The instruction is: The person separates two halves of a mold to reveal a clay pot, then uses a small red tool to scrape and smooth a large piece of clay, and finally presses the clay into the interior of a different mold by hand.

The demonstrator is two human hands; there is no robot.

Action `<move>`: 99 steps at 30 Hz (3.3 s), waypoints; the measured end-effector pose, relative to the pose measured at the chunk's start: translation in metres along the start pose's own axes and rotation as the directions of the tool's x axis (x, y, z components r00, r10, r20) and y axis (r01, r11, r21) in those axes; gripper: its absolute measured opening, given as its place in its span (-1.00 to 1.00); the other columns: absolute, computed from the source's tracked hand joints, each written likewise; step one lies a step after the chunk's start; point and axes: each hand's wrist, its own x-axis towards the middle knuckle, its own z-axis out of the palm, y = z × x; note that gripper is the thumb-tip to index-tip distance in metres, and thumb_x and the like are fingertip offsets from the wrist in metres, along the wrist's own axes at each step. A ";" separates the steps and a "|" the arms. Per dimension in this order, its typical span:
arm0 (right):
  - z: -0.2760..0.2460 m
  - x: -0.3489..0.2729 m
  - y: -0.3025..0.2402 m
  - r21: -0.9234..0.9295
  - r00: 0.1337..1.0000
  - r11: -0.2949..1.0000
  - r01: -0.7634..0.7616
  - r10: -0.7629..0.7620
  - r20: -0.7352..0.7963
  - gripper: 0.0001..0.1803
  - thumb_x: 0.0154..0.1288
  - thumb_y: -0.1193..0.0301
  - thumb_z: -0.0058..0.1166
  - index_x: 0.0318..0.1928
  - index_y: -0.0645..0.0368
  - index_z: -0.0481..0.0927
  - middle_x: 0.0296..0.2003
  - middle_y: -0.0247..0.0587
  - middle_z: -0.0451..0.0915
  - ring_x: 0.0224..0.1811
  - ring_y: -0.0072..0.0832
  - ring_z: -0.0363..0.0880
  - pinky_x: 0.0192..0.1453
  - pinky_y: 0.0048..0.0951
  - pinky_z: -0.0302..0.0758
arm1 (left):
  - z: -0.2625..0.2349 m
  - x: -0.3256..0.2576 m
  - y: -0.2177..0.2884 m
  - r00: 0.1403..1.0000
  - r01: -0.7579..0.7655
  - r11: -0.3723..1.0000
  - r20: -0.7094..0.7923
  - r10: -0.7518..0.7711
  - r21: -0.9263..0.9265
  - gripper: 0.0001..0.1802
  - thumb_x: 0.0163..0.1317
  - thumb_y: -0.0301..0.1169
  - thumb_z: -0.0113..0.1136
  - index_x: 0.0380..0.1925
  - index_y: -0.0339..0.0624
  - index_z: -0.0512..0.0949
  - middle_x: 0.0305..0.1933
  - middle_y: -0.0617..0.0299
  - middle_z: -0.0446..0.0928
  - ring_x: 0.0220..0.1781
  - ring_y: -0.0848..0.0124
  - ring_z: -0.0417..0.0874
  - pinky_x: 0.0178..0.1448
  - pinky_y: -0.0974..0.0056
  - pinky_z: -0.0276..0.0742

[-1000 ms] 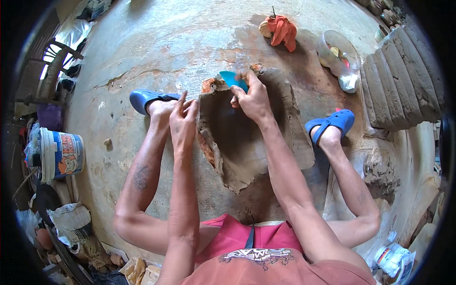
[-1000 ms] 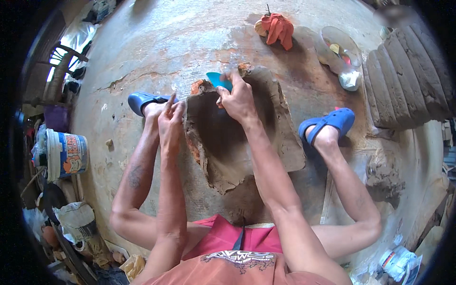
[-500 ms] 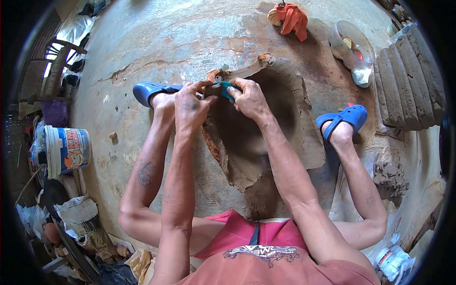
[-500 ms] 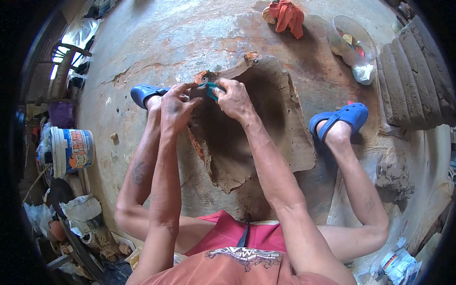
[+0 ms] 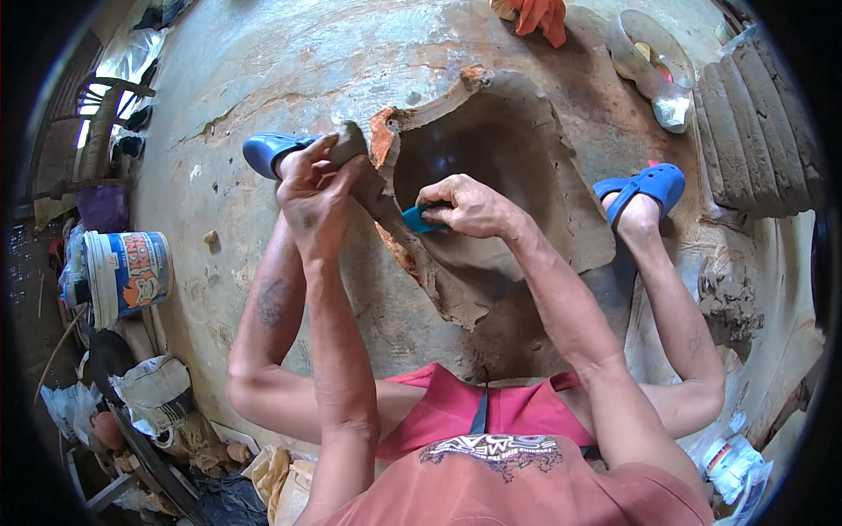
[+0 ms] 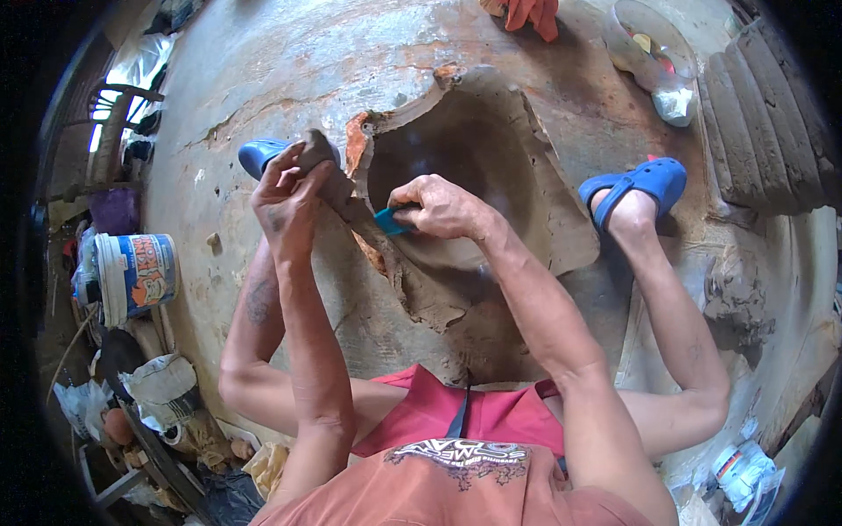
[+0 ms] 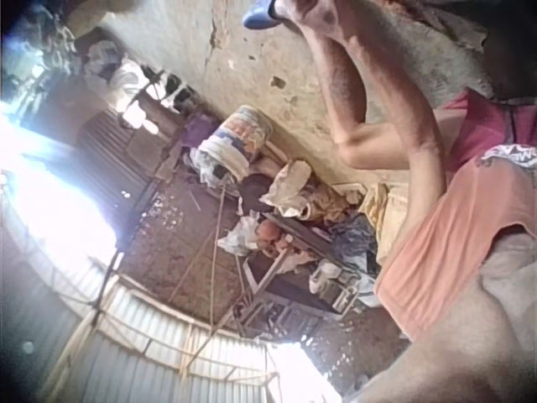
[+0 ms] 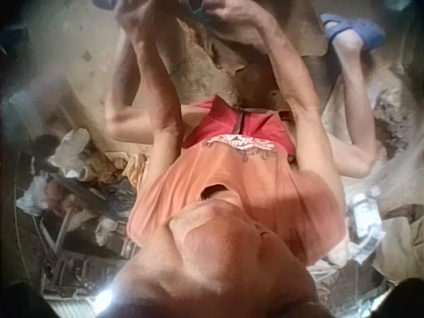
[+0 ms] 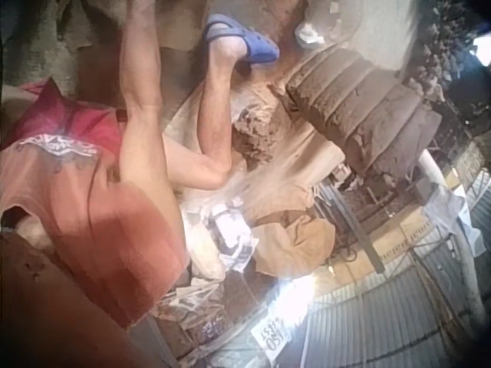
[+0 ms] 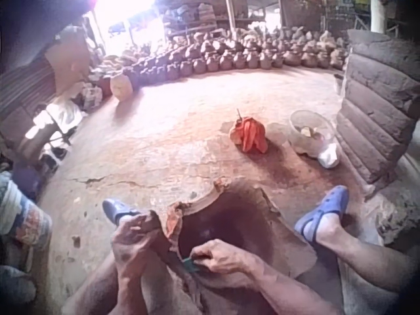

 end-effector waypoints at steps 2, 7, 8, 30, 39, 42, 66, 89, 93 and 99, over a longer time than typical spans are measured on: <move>-0.002 -0.012 -0.004 -0.005 0.998 1.000 -0.006 0.006 0.066 -0.84 0.35 0.50 0.22 -0.11 0.29 0.69 -0.45 -0.21 0.64 -0.44 -0.55 0.54 -0.27 -0.36 0.51 | -0.005 -0.009 0.001 0.998 -0.004 1.000 -0.062 0.002 -0.028 -0.52 0.17 -0.67 0.50 0.13 -0.29 0.66 -0.12 0.18 0.72 -0.08 0.48 0.72 0.02 0.39 0.66; -0.009 -0.062 -0.004 -0.080 0.962 0.996 0.041 -0.018 0.273 -0.86 0.29 0.51 0.22 -0.17 0.32 0.65 -0.43 0.01 0.63 -0.42 -0.31 0.54 -0.26 -0.23 0.46 | -0.027 -0.028 -0.003 0.977 0.016 0.964 -0.203 -0.072 -0.266 -0.53 0.25 -0.69 0.41 0.17 -0.31 0.60 0.13 0.05 0.65 0.09 0.29 0.74 0.19 0.24 0.74; -0.014 -0.077 -0.002 -0.102 0.959 0.993 0.061 -0.030 0.283 -0.86 0.29 0.50 0.23 -0.19 0.31 0.63 -0.44 0.06 0.59 -0.44 -0.23 0.50 -0.27 -0.19 0.43 | -0.027 -0.033 -0.003 0.977 0.027 0.960 -0.195 -0.084 -0.278 -0.53 0.25 -0.69 0.41 0.17 -0.31 0.60 0.13 0.05 0.65 0.09 0.29 0.74 0.19 0.24 0.74; 0.048 -0.126 -0.052 -0.145 0.971 0.985 -0.090 0.054 -0.232 -0.80 0.32 0.41 0.20 -0.17 0.32 0.62 -0.24 0.12 0.63 -0.09 0.07 0.66 -0.02 -0.04 0.54 | -0.010 -0.117 0.052 0.996 0.081 0.951 -0.003 -0.086 -0.300 -0.51 0.27 -0.74 0.32 0.20 -0.29 0.51 0.23 0.09 0.60 0.21 0.31 0.67 0.28 0.27 0.62; 0.079 -0.163 -0.087 -0.256 0.830 0.956 0.140 -0.255 -0.496 -0.81 0.15 0.64 0.33 -0.19 0.30 0.72 -0.04 0.00 0.60 -0.10 -0.12 0.72 -0.02 -0.20 0.69 | -0.013 -0.123 0.038 0.963 0.108 0.903 -0.183 -0.198 -0.415 -0.57 0.35 -0.70 0.26 0.19 -0.25 0.48 0.12 0.11 0.64 0.12 0.34 0.70 0.27 0.23 0.67; 0.041 -0.194 -0.120 -0.241 0.762 0.958 0.156 -0.272 -0.588 -0.83 0.16 0.63 0.35 -0.21 0.32 0.68 -0.02 0.00 0.59 -0.06 -0.10 0.69 -0.02 -0.19 0.67 | 0.045 -0.140 0.059 0.989 0.094 0.875 -0.054 -0.135 -0.474 -0.65 0.41 -0.63 0.24 0.17 -0.29 0.51 0.16 0.08 0.64 0.17 0.33 0.70 0.25 0.19 0.70; -0.053 -0.347 -0.022 0.299 -0.020 0.936 -0.187 0.300 -0.954 -0.80 0.69 0.31 -0.06 0.10 0.15 0.41 -0.45 -0.37 0.53 -0.56 -0.72 0.48 -0.52 -0.60 0.51 | 0.020 -0.003 -0.088 0.916 0.401 0.911 -0.045 -0.399 0.098 -0.46 0.54 -0.20 0.18 0.41 -0.18 0.47 0.20 0.14 0.61 0.19 0.40 0.64 0.24 0.27 0.59; -0.076 -0.063 0.036 0.591 -0.031 0.806 -0.038 0.590 -0.807 -0.72 0.67 0.37 -0.13 0.11 0.34 0.49 -0.36 -0.07 0.71 -0.51 -0.39 0.76 -0.55 -0.40 0.66 | 0.031 -0.093 0.027 0.945 -0.119 0.993 -0.309 0.108 -0.016 -0.28 0.54 -0.51 0.03 0.62 -0.23 0.03 0.52 -0.18 0.33 0.43 0.16 0.49 0.43 0.13 0.49; -0.066 -0.057 0.032 0.628 0.020 0.777 0.045 0.627 -0.778 -0.74 0.67 0.36 -0.15 0.00 0.33 0.50 -0.39 -0.05 0.71 -0.52 -0.33 0.77 -0.56 -0.36 0.69 | 0.113 -0.003 0.051 0.968 -0.089 0.995 0.233 0.098 -0.049 -0.41 0.45 -0.39 0.25 0.45 -0.21 0.40 0.39 -0.11 0.51 0.39 0.15 0.56 0.44 0.08 0.49; -0.061 -0.042 0.031 0.629 0.039 0.777 0.040 0.627 -0.778 -0.71 0.67 0.38 -0.17 -0.18 0.36 0.47 -0.48 -0.01 0.68 -0.58 -0.27 0.73 -0.62 -0.28 0.65 | 0.232 0.086 0.048 0.584 -0.653 0.618 0.810 0.043 0.438 -0.37 0.24 -0.14 0.44 0.29 -0.12 0.60 0.28 -0.09 0.62 0.22 -0.05 0.69 0.34 0.02 0.59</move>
